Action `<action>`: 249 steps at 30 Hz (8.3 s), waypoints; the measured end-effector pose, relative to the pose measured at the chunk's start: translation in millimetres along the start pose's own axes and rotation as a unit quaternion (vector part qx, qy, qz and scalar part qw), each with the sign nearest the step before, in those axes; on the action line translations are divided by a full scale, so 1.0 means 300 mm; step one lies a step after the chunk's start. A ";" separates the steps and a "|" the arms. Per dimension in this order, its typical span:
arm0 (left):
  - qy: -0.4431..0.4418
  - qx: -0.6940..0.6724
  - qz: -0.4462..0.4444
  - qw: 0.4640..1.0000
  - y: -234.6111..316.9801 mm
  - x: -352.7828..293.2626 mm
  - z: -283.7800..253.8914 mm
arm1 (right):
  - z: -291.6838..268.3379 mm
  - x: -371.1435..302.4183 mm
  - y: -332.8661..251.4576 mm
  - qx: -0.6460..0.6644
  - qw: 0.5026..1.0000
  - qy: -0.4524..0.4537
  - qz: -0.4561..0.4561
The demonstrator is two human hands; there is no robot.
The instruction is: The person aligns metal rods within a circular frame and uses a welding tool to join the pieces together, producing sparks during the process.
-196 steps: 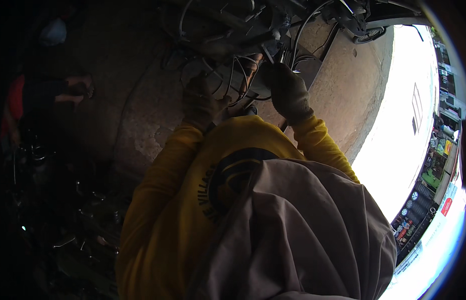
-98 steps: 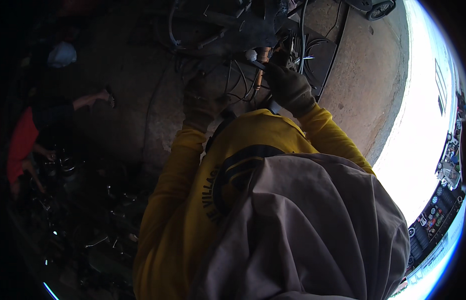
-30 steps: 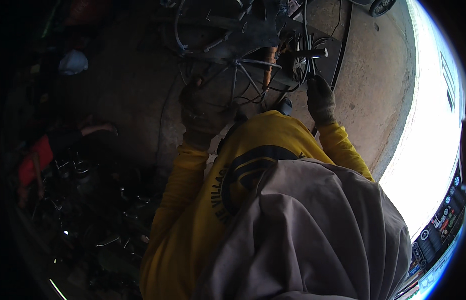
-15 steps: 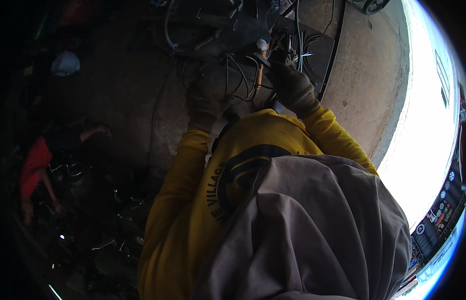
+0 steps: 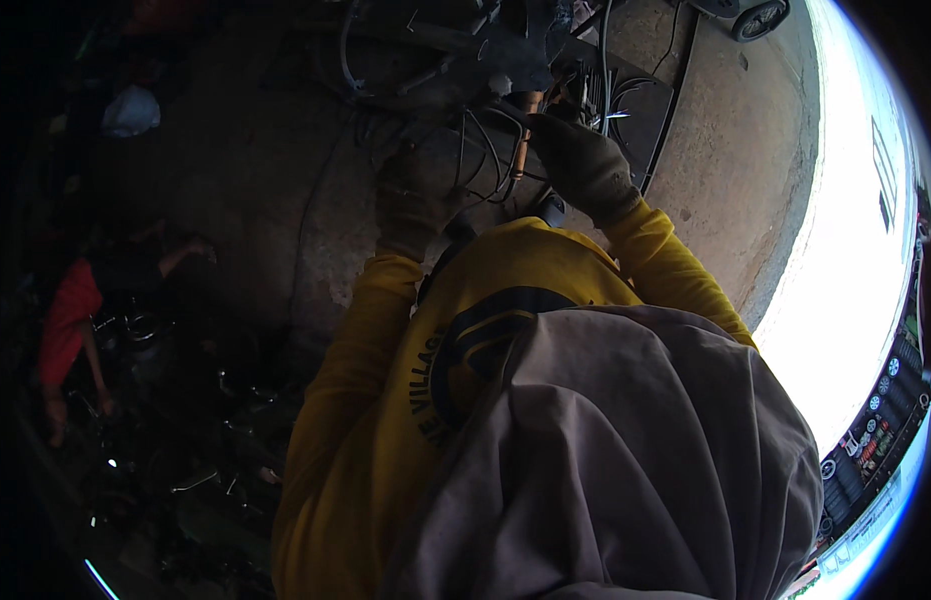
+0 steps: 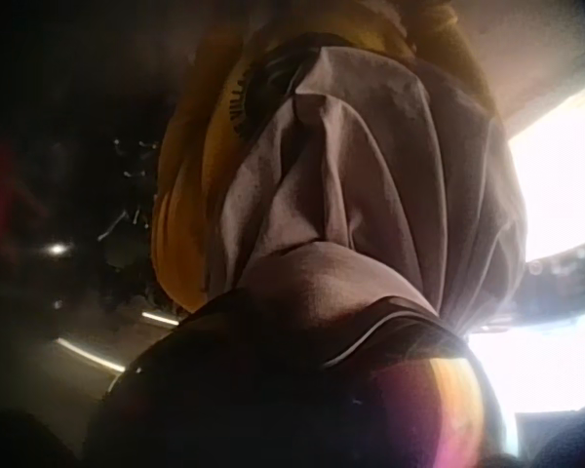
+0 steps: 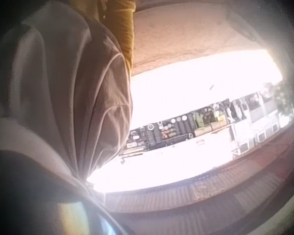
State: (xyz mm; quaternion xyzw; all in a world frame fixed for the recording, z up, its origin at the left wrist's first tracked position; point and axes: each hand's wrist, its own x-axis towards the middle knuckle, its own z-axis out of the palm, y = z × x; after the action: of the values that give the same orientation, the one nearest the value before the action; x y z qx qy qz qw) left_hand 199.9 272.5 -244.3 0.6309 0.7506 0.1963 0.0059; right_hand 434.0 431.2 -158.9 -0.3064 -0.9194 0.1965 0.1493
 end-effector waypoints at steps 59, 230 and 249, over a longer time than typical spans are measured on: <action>0.186 -0.034 0.099 0.977 0.160 0.012 -0.491 | -0.112 0.733 0.258 0.236 0.941 -0.159 0.180; -0.026 0.058 -0.026 0.998 0.054 0.049 -0.222 | -0.139 0.183 0.007 -0.100 0.972 -0.067 -0.200; 0.005 0.057 -0.024 0.998 0.040 0.024 -0.171 | -0.091 0.148 0.004 -0.032 0.967 0.036 -0.252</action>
State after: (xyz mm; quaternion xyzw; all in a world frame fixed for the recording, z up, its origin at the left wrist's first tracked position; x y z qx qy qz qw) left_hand 196.5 266.1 -191.6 0.6111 0.7754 0.1561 -0.0296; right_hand 411.2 467.0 -128.5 -0.0762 -0.9666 0.1120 0.2175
